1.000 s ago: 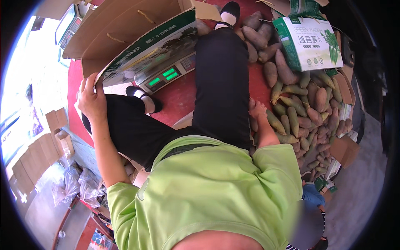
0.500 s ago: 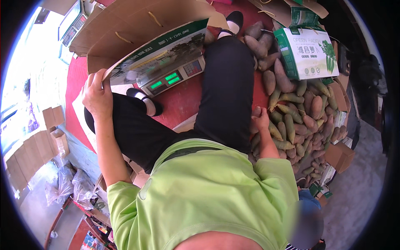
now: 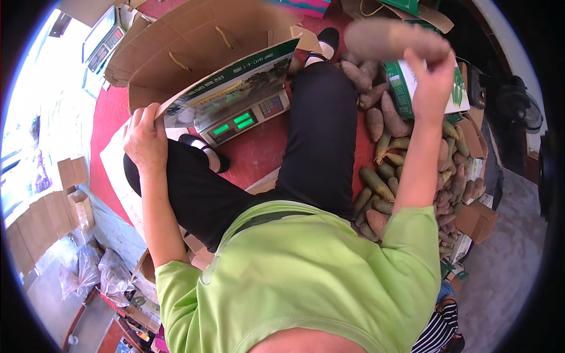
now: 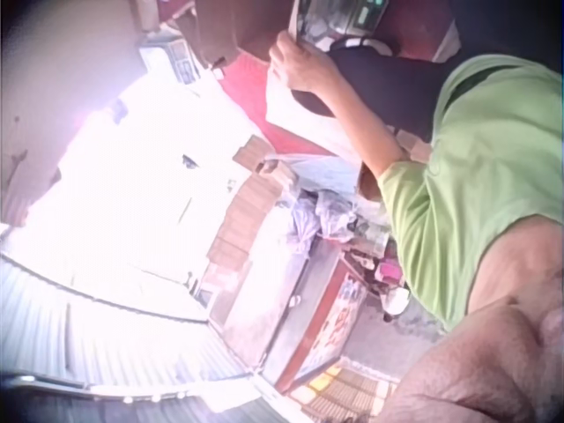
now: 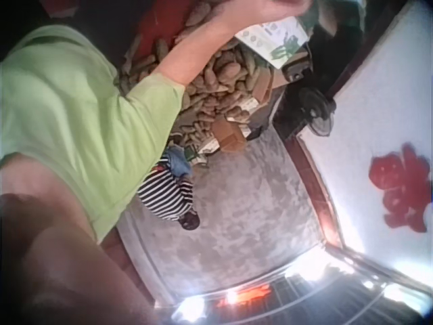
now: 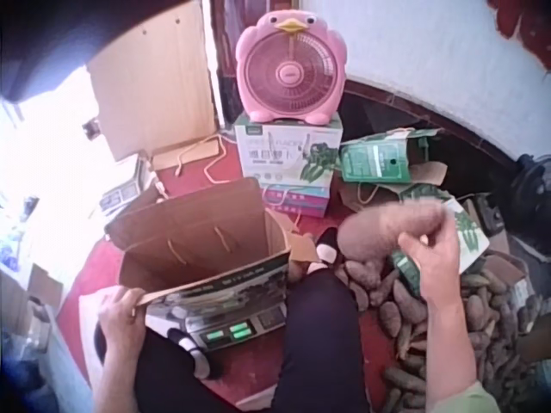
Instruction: Packing daikon radishes into cardboard boxes and weighing them on a scale.
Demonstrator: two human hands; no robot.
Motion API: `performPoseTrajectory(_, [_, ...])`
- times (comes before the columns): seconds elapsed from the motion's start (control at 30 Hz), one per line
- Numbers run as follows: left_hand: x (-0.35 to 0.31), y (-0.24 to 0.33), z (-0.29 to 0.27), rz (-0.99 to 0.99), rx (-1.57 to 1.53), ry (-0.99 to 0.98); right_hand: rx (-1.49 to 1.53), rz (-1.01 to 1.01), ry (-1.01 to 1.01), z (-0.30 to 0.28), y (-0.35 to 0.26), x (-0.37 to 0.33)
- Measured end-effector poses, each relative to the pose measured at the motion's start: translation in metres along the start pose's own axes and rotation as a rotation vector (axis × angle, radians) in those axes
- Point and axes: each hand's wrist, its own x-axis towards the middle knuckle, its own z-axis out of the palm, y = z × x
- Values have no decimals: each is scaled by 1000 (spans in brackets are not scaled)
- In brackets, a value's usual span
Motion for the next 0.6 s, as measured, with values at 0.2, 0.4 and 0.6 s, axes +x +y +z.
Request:
performPoseTrajectory(0.2, [0, 0, 1, 10, 7, 2, 270, -238, -368, 111, -45, 72])
performPoseTrajectory(0.4, [-2, -4, 1, 18, 8, -9, -415, -339, -986, 207, -26, 59])
performPoseTrajectory(0.6, [-1, -7, 6, 28, 0, -22, -820, -170, -1291, 237, 11, 33])
